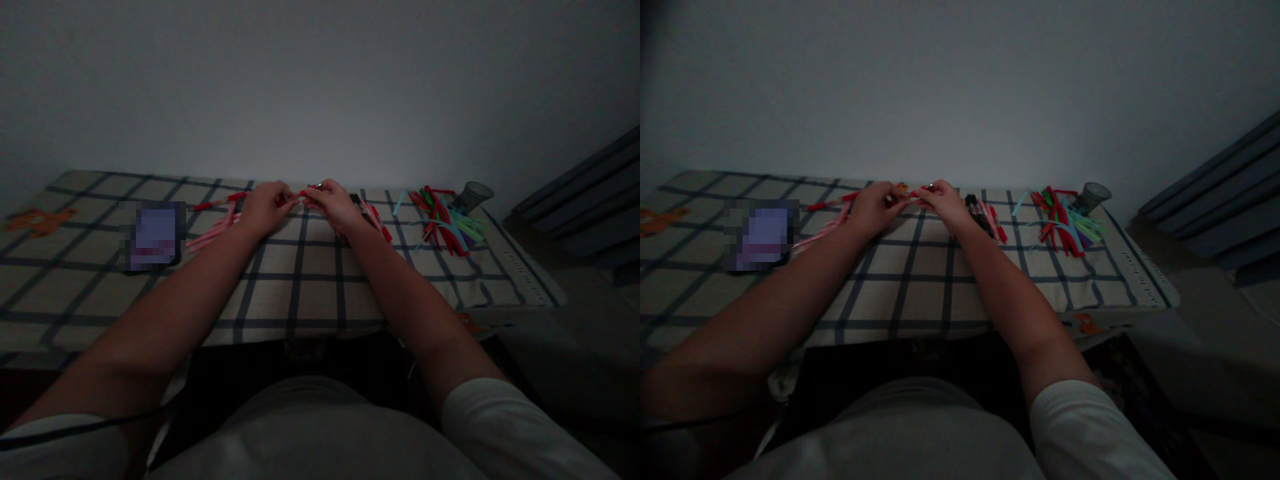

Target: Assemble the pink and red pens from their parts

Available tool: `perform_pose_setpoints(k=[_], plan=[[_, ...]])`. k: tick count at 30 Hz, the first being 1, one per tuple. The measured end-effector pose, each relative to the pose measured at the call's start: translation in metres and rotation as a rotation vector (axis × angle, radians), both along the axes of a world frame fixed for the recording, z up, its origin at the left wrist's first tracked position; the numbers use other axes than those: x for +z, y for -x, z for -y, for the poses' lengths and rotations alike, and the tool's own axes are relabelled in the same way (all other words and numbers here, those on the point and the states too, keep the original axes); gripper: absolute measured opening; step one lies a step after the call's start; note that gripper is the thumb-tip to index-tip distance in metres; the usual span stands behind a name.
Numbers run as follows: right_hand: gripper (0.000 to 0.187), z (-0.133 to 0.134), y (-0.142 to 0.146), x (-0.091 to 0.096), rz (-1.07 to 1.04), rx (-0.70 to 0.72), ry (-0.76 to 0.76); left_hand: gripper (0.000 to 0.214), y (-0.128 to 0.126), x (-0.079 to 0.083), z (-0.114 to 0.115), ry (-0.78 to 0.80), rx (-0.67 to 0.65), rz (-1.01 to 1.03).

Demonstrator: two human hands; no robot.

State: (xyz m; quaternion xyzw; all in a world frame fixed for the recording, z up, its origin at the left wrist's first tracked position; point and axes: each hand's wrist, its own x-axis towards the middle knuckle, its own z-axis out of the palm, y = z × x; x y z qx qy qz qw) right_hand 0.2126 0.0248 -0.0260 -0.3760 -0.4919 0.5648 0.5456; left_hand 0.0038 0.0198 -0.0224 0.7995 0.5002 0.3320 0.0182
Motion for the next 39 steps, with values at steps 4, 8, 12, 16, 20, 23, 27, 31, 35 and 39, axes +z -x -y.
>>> perform_pose_setpoints(k=[4, 8, 12, 16, 20, 23, 27, 31, 35, 39], plan=[[0.046, 0.003, 0.002, 0.002, 0.012, -0.013, 0.005, 0.020, 0.000, -0.001, 0.001, 0.072, 0.009, 0.017], [0.047, 0.004, 0.002, 0.004, 0.018, -0.049, 0.017, 0.027, 0.000, -0.003, -0.002, 0.055, -0.015, 0.024], [0.048, 0.005, 0.003, 0.006, 0.011, -0.085, 0.015, 0.035, 0.000, -0.004, -0.002, 0.036, -0.095, 0.030], [0.046, 0.006, 0.006, 0.006, -0.006, -0.130, -0.010, 0.038, 0.000, -0.003, -0.002, 0.052, -0.141, 0.041], [0.042, 0.006, 0.007, 0.007, -0.014, -0.151, -0.004, 0.039, -0.002, -0.003, -0.004, 0.042, -0.168, 0.025], [0.037, 0.006, 0.005, 0.007, -0.020, -0.120, 0.022, 0.039, -0.002, -0.005, -0.004, 0.032, -0.169, 0.036], [0.038, 0.006, 0.002, 0.008, -0.014, -0.087, 0.059, 0.040, -0.001, -0.006, -0.003, 0.043, -0.171, 0.059], [0.036, 0.005, -0.001, 0.009, 0.003, -0.056, 0.062, 0.039, -0.001, -0.005, -0.004, 0.029, -0.134, 0.046], [0.032, 0.007, -0.003, 0.011, 0.022, -0.034, 0.059, 0.034, -0.002, -0.004, -0.007, -0.020, -0.112, 0.008], [0.033, 0.007, -0.002, 0.009, 0.037, -0.034, 0.053, 0.031, -0.002, -0.003, -0.006, -0.042, -0.105, -0.015]])
